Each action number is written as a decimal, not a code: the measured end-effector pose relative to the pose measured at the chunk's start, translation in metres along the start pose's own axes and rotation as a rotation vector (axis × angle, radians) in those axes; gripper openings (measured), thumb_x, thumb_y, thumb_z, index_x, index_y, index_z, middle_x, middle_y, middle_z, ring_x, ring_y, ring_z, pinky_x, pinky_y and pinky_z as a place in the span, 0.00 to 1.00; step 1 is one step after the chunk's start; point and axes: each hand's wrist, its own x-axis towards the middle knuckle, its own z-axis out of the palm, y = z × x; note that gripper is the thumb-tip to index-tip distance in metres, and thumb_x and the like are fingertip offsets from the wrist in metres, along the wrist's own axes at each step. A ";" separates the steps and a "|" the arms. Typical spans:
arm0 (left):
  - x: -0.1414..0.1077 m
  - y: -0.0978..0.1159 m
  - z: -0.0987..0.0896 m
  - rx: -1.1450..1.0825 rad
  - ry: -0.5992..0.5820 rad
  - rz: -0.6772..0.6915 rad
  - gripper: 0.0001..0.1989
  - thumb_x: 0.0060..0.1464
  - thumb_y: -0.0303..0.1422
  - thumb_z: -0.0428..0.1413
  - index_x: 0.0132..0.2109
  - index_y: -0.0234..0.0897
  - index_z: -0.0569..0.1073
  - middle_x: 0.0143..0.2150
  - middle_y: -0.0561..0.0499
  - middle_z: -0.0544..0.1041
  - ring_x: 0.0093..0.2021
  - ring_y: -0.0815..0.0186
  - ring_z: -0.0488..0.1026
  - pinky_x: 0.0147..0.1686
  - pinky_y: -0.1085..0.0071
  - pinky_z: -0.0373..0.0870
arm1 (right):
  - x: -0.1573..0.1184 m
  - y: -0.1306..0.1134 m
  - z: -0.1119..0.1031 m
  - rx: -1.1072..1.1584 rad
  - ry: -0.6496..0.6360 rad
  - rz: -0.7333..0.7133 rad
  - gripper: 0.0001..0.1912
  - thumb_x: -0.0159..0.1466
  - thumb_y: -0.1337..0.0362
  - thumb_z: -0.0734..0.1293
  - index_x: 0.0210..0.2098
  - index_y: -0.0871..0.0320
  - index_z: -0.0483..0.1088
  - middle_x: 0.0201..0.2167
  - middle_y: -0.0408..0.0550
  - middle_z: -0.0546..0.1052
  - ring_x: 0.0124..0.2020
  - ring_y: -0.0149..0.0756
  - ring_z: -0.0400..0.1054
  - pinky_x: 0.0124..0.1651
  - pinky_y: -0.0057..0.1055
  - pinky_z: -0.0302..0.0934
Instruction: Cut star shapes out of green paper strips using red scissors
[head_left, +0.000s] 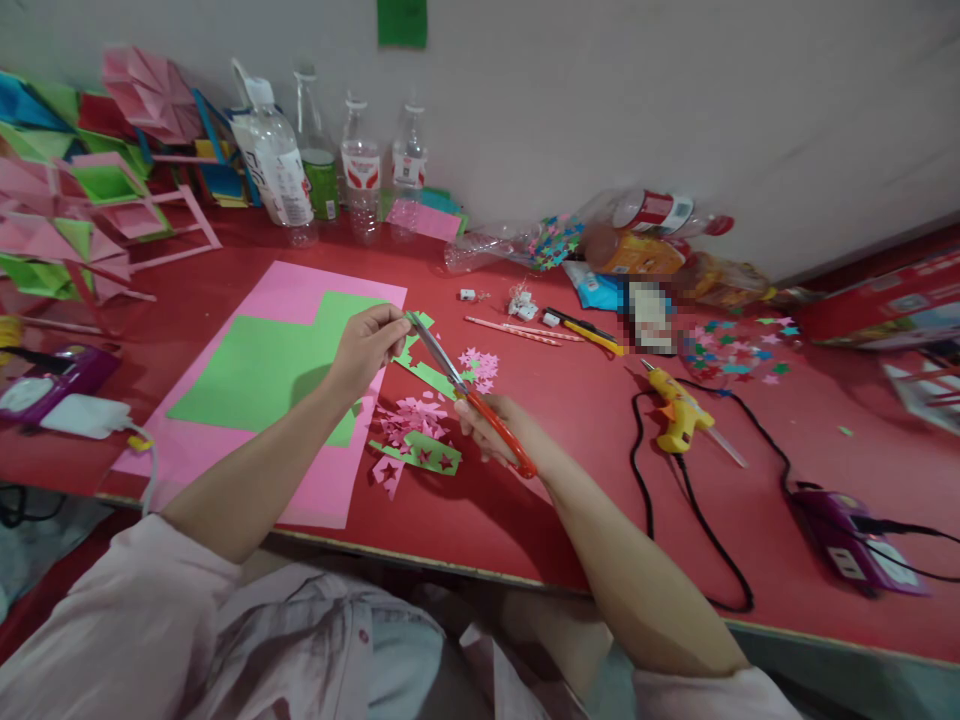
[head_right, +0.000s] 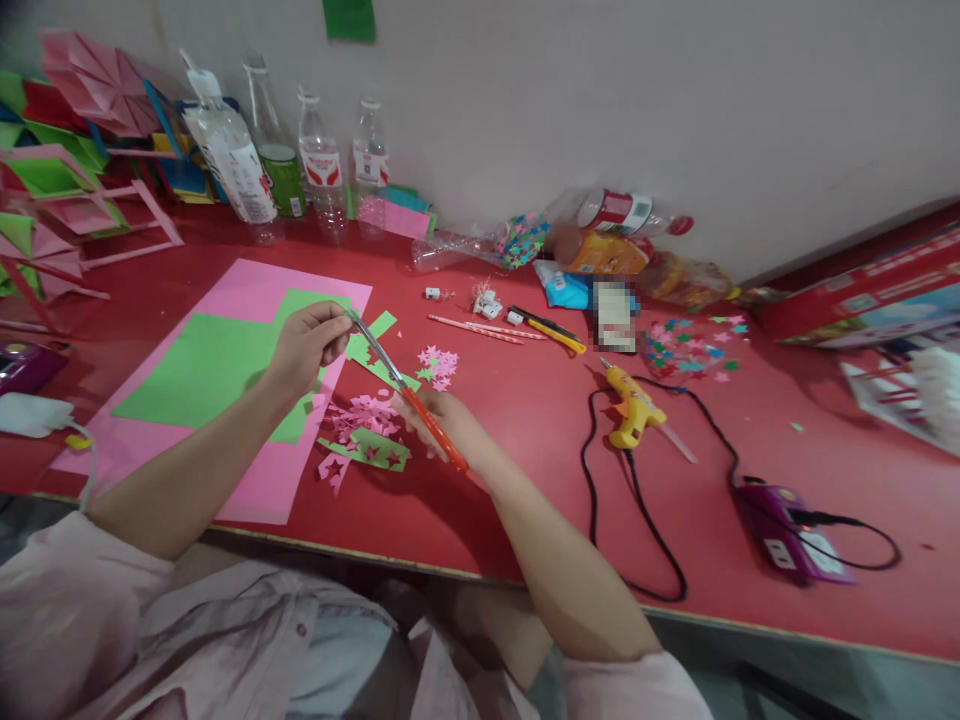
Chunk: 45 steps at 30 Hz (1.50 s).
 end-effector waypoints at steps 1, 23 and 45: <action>0.000 0.000 0.000 0.000 -0.001 -0.002 0.07 0.47 0.29 0.54 0.24 0.36 0.66 0.13 0.59 0.62 0.12 0.80 0.52 0.12 0.79 0.44 | 0.000 0.000 0.000 -0.002 0.002 0.004 0.23 0.57 0.44 0.64 0.22 0.57 0.60 0.08 0.32 0.55 0.07 0.21 0.49 0.14 0.23 0.54; 0.001 0.001 0.000 -0.040 -0.013 -0.036 0.07 0.47 0.30 0.54 0.24 0.36 0.66 0.13 0.59 0.63 0.12 0.80 0.52 0.12 0.79 0.44 | 0.001 -0.002 0.000 0.001 0.008 0.044 0.22 0.57 0.46 0.65 0.23 0.57 0.59 0.08 0.32 0.55 0.08 0.22 0.49 0.13 0.23 0.50; -0.007 0.002 0.003 0.003 0.069 0.131 0.05 0.47 0.28 0.55 0.25 0.37 0.67 0.15 0.59 0.64 0.14 0.78 0.56 0.14 0.79 0.51 | -0.008 -0.006 0.000 0.001 -0.077 -0.044 0.22 0.60 0.44 0.62 0.24 0.57 0.62 0.09 0.31 0.55 0.09 0.21 0.50 0.20 0.24 0.56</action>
